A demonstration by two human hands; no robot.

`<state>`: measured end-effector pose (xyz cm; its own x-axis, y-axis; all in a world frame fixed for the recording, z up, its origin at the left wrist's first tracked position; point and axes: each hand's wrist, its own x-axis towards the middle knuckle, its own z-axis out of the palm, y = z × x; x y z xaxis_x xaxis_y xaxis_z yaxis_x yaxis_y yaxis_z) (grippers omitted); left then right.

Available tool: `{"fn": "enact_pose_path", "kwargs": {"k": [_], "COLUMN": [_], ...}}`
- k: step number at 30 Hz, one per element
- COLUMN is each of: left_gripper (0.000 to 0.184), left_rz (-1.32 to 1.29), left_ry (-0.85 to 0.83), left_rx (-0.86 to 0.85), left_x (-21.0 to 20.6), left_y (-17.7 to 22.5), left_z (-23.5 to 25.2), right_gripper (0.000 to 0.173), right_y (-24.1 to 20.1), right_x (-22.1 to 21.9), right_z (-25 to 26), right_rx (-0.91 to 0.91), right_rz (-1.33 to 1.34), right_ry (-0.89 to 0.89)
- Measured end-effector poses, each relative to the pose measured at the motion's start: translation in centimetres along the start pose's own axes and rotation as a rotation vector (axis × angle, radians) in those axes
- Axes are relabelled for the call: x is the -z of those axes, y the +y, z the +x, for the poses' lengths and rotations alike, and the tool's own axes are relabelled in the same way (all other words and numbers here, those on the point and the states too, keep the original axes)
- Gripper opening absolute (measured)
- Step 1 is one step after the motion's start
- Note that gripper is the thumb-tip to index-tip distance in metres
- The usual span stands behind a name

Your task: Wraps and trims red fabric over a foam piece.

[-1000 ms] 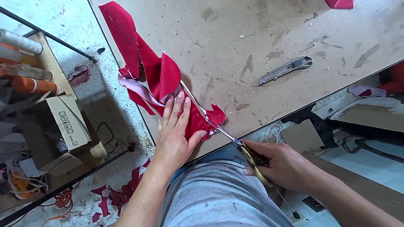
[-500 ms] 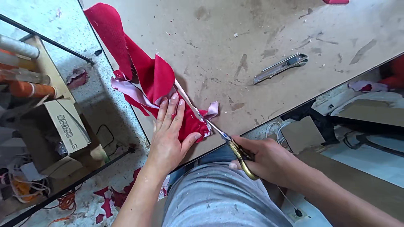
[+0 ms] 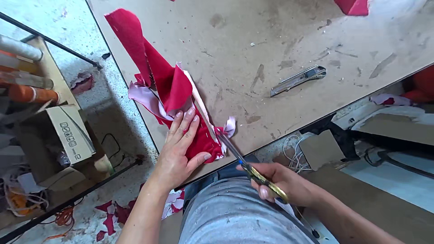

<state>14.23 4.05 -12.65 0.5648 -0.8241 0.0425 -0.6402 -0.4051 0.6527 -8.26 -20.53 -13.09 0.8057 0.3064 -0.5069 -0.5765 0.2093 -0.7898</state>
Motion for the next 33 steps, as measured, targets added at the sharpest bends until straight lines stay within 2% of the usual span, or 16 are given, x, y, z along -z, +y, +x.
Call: {"fn": "enact_pose_path", "kwargs": {"k": [5, 8, 11, 17, 20, 23, 26, 28, 30, 33], "left_gripper": [0.08, 0.08, 0.079, 0.08, 0.079, 0.081, 0.102, 0.12, 0.128, 0.136], "left_rz": [-0.005, -0.02, -0.045, -0.031, -0.061, -0.11, -0.027, 0.1, 0.23, 0.327], "left_ry": [-0.007, 0.0, 0.001, -0.007, -0.019, -0.011, 0.062, 0.125, 0.183, 0.229], "left_rx": [0.01, 0.017, 0.013, -0.022, -0.03, -0.044, -0.016, 0.102, 0.218, 0.267], "left_x": [-0.3, 0.1, 0.1, 0.2, 0.5, 0.9, 0.5, -1.0, -2.7, -3.7], "left_y": [0.2, 0.2, -0.2, -0.5, -0.9, -1.5, -0.1, 2.5, 4.2, 4.8], "left_z": [-0.1, -0.1, -0.1, -0.1, -0.2, -0.4, -0.4, 0.0, 0.3, 0.7], "right_gripper": [0.081, 0.08, 0.08, 0.083, 0.077, 0.073, 0.067, 0.059, 0.051, 0.065], "right_y": [-1.0, -0.8, 0.6, 0.0, -0.1, 0.9, 0.5, -1.1, -2.3, -2.3], "right_x": [-0.7, -1.2, -0.8, 0.1, 0.3, 0.1, -0.7, -1.3, -1.4, 0.3], "right_z": [0.2, -0.9, -2.3, 0.3, 1.0, 0.3, 0.6, 1.4, 2.2, 1.0], "right_rx": [-0.012, 0.032, -0.017, -0.047, 0.006, 0.115, 0.219, 0.233, 0.169, 0.05], "right_rz": [-0.27, -0.259, -0.239, -0.246, -0.277, -0.497, -0.733, -0.811, -0.748, -0.527], "right_ry": [0.09, 0.124, 0.144, 0.1, 0.089, 0.233, 0.376, 0.402, 0.397, 0.336]}}
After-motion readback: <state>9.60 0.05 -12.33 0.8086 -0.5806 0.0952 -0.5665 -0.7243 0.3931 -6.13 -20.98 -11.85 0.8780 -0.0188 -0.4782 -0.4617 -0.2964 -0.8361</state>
